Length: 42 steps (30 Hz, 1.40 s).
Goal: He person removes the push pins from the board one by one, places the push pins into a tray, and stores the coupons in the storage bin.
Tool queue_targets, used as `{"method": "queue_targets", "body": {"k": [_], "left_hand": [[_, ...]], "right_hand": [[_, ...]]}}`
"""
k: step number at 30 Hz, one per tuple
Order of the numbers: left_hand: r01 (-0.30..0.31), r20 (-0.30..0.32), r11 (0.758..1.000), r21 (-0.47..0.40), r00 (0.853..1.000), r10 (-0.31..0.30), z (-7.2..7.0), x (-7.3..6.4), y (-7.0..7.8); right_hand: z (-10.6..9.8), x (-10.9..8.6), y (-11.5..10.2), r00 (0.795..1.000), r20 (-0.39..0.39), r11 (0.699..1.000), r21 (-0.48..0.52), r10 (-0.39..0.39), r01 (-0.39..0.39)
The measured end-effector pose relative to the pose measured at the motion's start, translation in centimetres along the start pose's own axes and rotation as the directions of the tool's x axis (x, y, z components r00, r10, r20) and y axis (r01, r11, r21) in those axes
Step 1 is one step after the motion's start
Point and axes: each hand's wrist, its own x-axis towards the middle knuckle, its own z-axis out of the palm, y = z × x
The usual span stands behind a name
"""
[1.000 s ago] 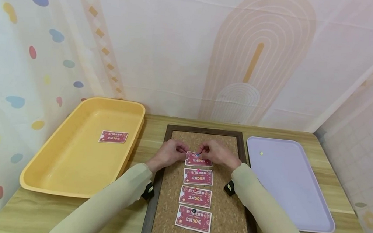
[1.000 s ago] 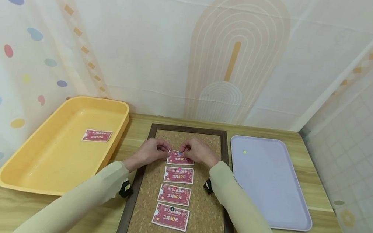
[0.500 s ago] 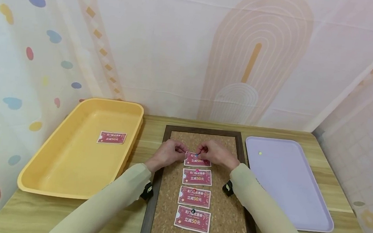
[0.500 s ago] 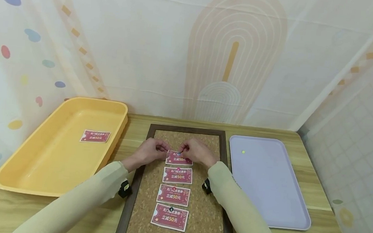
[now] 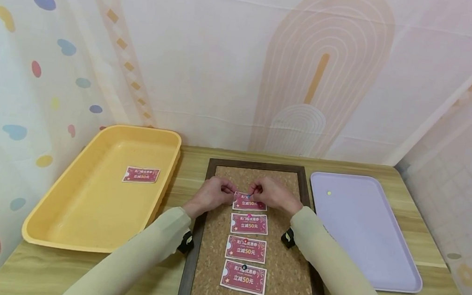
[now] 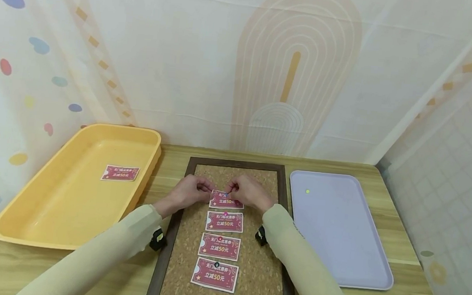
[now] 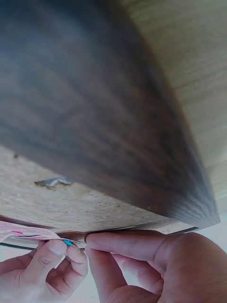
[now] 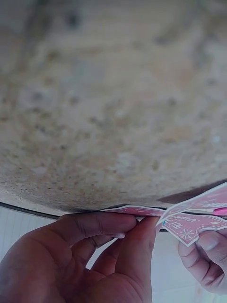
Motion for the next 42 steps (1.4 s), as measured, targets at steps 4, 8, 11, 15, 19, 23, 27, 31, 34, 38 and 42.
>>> {"method": "queue_targets", "body": {"k": [4,8,11,15,19,23,27,31,34,38,42], "left_hand": [[-0.011,-0.007,1.000,0.006,1.000,0.011,0.11,0.07,-0.01],[-0.015,-0.013,1.000,0.002,1.000,0.015,0.24,0.10,0.01],[-0.017,-0.014,1.000,0.003,1.000,0.017,0.31,0.09,-0.04],[-0.021,-0.017,1.000,0.010,1.000,0.021,0.31,0.10,-0.11],[-0.020,-0.018,1.000,0.007,1.000,0.020,0.27,0.04,-0.12],[-0.011,-0.021,1.000,0.000,1.000,0.011,0.14,-0.02,-0.19],[-0.008,-0.024,1.000,-0.007,1.000,0.008,0.01,0.00,-0.25],[-0.011,-0.024,1.000,0.000,1.000,0.011,-0.05,0.01,-0.29],[-0.012,-0.024,1.000,0.004,1.000,0.012,-0.07,-0.02,-0.34],[-0.010,-0.022,1.000,0.001,1.000,0.010,-0.05,-0.07,-0.42],[-0.008,-0.018,1.000,-0.001,1.000,0.008,-0.02,-0.11,-0.43]], "right_hand": [[-0.02,0.01,0.01,1.000,0.002,1.000,0.008,-0.003,0.003],[-0.05,-0.01,0.05,1.000,0.004,1.000,0.011,-0.004,0.004],[-0.03,-0.04,0.10,1.000,0.005,1.000,0.015,-0.005,0.005],[0.00,-0.02,0.08,1.000,0.006,1.000,0.018,-0.006,0.006],[0.02,0.01,-0.02,1.000,0.008,1.000,0.016,-0.005,0.005],[0.05,0.11,-0.06,1.000,0.008,1.000,0.013,-0.008,0.008],[0.13,0.25,-0.06,1.000,0.007,1.000,0.019,-0.006,0.006],[0.17,0.32,-0.09,1.000,0.006,1.000,0.024,-0.001,0.000],[0.23,0.38,-0.11,1.000,0.005,1.000,0.021,-0.005,0.005],[0.32,0.38,-0.16,1.000,0.005,1.000,0.019,-0.006,0.006],[0.34,0.30,-0.19,1.000,0.005,1.000,0.017,-0.002,0.002]]}}
